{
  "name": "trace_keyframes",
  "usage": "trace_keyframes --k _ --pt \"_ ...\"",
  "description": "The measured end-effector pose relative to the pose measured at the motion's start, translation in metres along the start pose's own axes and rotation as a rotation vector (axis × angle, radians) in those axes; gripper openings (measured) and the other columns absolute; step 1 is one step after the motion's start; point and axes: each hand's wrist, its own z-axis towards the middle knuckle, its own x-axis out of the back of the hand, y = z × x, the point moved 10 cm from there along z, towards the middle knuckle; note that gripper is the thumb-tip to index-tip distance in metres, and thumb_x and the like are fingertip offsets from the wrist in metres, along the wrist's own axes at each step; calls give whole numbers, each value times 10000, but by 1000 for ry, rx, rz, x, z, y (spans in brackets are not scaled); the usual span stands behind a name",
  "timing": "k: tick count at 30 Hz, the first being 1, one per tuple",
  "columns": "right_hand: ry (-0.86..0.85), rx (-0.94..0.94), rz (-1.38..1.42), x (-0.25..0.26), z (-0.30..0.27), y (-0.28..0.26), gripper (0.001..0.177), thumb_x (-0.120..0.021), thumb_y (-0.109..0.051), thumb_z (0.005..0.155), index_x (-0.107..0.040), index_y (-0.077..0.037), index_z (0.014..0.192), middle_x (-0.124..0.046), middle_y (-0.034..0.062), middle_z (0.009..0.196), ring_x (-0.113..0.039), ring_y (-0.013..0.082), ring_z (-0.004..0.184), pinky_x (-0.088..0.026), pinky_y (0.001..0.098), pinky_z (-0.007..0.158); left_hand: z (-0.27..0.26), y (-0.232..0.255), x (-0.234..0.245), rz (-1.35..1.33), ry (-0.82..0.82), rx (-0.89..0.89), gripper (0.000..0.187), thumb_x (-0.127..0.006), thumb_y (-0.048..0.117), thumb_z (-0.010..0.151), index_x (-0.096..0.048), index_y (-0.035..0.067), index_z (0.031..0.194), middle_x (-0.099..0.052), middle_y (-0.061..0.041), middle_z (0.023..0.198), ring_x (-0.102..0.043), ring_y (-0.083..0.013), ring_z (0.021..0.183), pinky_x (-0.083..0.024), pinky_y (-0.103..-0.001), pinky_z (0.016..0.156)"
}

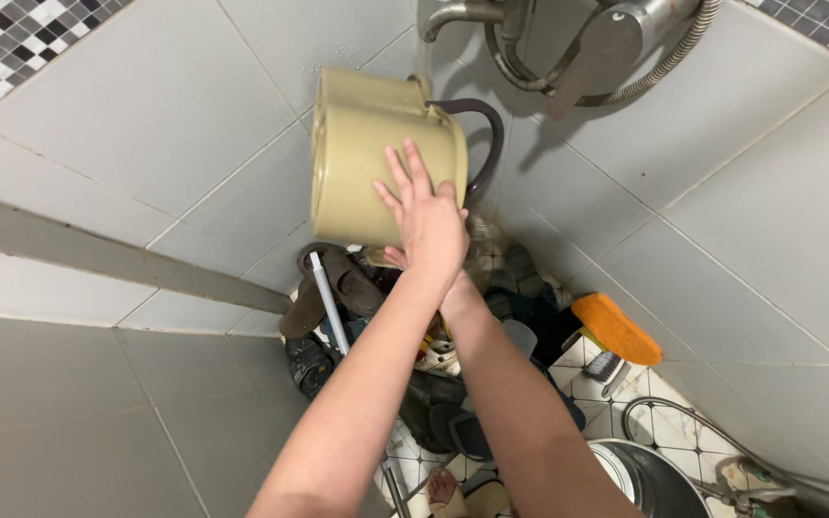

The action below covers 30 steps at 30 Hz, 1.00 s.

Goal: The person carries a mop bucket into a bathroom, empties dirty water, and rinses the bucket under a shower head. They then fill a metal pot with water, add cleaning powder and liquid detergent to the bucket, and rinse the mop head under the shower.

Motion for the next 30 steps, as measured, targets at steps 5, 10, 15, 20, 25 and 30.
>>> trace_keyframes --k 5,10,15,20,25,30 --pt "136 -73 -116 39 -10 -9 353 -628 -158 1067 -592 100 1304 -691 301 1164 -735 191 839 -638 232 702 -20 -50 3 38 69 209 256 -833 209 761 -717 6 864 -193 -313 1628 -91 -541 1511 -69 -703 1195" --pt "578 -251 -346 85 -26 -28 296 -629 -40 1038 -574 160 1249 -712 433 1139 -740 205 800 -641 215 662 -70 -137 -9 -46 70 557 321 -817 313 836 -717 8 852 -328 -287 1603 -184 -503 1533 -135 -669 1231" --pt "739 -88 -820 50 -32 -69 432 -652 -132 959 -584 179 1252 -684 314 1036 -736 340 646 -592 319 508 -147 -202 -30 -238 22 926 285 -771 383 880 -726 128 997 -392 -231 1556 -290 -487 1448 -217 -691 1108" --pt "896 302 -907 -12 -68 -101 527 -659 -30 916 -367 23 1350 -637 287 1153 -762 346 734 -588 370 503 -190 -197 -52 -337 -44 932 325 -762 401 858 -724 157 1069 -723 -181 1201 -666 -351 1175 -489 -450 1054" --pt "866 344 -1023 -44 -80 -104 483 -669 -37 906 -374 -105 1282 -618 190 1194 -746 297 798 -622 365 447 -182 -177 -46 -358 23 798 263 -778 343 860 -776 122 1003 -677 -203 1164 -685 -392 1053 -517 -444 952" --pt "830 393 -1168 -44 -72 -106 524 -693 -46 898 -385 -113 1316 -638 187 1202 -750 312 822 -622 375 455 -195 -176 -47 -402 -15 857 259 -758 346 857 -756 127 995 -704 -172 1109 -732 -343 963 -552 -416 893"
